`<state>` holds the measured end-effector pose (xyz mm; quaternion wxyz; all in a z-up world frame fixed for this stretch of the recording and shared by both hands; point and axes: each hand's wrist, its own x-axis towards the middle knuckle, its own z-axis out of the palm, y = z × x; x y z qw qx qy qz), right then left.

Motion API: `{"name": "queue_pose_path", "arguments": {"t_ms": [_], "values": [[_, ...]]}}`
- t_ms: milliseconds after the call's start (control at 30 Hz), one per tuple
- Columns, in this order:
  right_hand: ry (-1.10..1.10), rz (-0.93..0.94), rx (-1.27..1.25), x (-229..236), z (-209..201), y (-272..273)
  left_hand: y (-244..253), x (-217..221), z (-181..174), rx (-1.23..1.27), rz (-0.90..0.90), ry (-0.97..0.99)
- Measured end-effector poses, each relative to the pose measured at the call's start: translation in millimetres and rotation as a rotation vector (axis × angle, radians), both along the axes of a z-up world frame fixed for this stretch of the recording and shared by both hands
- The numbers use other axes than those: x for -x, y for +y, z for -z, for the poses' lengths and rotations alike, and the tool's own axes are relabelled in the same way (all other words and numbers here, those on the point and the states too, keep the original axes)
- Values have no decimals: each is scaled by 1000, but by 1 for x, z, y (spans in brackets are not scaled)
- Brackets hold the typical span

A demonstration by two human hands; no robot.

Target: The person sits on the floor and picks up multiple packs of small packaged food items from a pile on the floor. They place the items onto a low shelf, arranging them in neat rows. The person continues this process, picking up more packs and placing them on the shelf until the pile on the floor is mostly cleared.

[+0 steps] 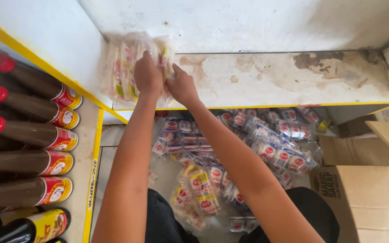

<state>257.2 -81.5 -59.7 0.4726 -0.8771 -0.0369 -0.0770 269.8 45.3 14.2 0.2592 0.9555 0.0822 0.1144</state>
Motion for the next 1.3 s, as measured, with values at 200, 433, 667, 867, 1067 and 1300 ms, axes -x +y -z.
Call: {"name": "queue_pose_path", "arguments": {"t_ms": [200,433,667,867,1067,1300], "values": [[46,-42,-83,22,-33,2,15,12,17,135,164,-236],[-25,-137,-411,58,-18,19,33,91,-5,-205,301,-359],[-204,-165,93,27,17,24,44,94,10,-300,348,-232],[89,-334,-399,-11,6,-16,25,121,5,-249,306,-359],[247,-135,-581,-44,-13,4,-34,160,31,200,-34,-395],[229,-202,-980,-54,0,54,-40,127,71,293,-281,-490]]}}
